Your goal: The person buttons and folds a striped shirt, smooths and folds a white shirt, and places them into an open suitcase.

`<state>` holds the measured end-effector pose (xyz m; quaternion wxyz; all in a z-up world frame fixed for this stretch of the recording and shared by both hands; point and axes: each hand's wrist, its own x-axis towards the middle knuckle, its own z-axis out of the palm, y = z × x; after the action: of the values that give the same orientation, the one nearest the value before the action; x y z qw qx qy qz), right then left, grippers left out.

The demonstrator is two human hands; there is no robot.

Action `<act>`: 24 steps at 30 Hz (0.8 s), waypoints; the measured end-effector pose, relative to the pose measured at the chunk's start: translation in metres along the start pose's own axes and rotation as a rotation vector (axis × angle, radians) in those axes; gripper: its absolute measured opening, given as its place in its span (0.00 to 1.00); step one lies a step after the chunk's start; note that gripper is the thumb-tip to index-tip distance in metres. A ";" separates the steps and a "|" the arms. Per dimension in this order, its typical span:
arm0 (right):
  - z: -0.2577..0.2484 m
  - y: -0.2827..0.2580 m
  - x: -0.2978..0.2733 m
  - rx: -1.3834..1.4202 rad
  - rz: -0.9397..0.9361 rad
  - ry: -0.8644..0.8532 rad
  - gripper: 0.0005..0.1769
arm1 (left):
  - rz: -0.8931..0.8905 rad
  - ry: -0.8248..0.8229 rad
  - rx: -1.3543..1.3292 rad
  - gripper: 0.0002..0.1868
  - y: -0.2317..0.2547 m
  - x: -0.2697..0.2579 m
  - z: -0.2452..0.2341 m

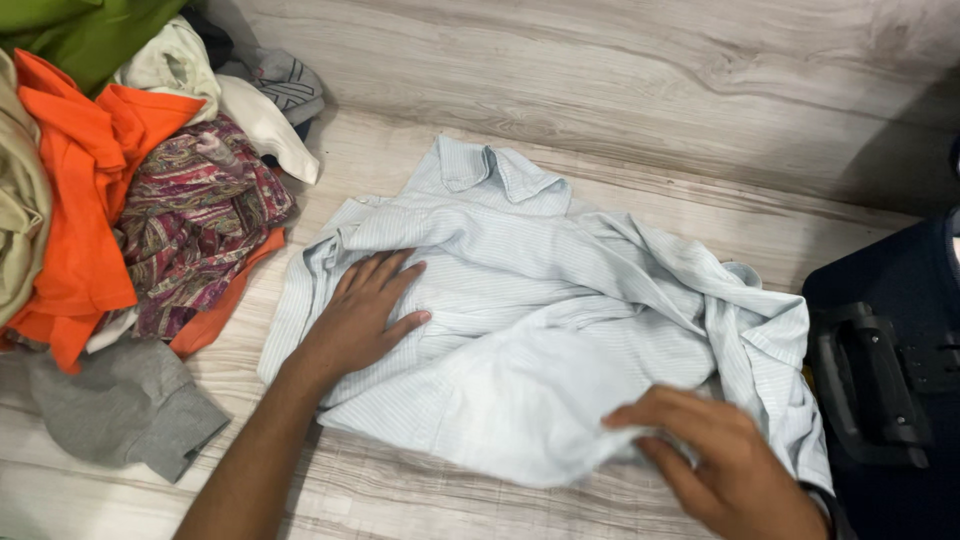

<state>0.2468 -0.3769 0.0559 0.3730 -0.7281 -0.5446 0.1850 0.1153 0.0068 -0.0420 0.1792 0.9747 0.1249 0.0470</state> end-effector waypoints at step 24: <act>0.015 0.053 0.038 -0.859 0.290 -0.074 0.26 | -0.307 0.084 0.001 0.58 -0.051 -0.007 -0.021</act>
<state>0.2836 -0.3431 0.0119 -0.0123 -0.8783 -0.4775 0.0187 0.0938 0.0587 -0.0409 0.1785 0.9414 0.2799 0.0599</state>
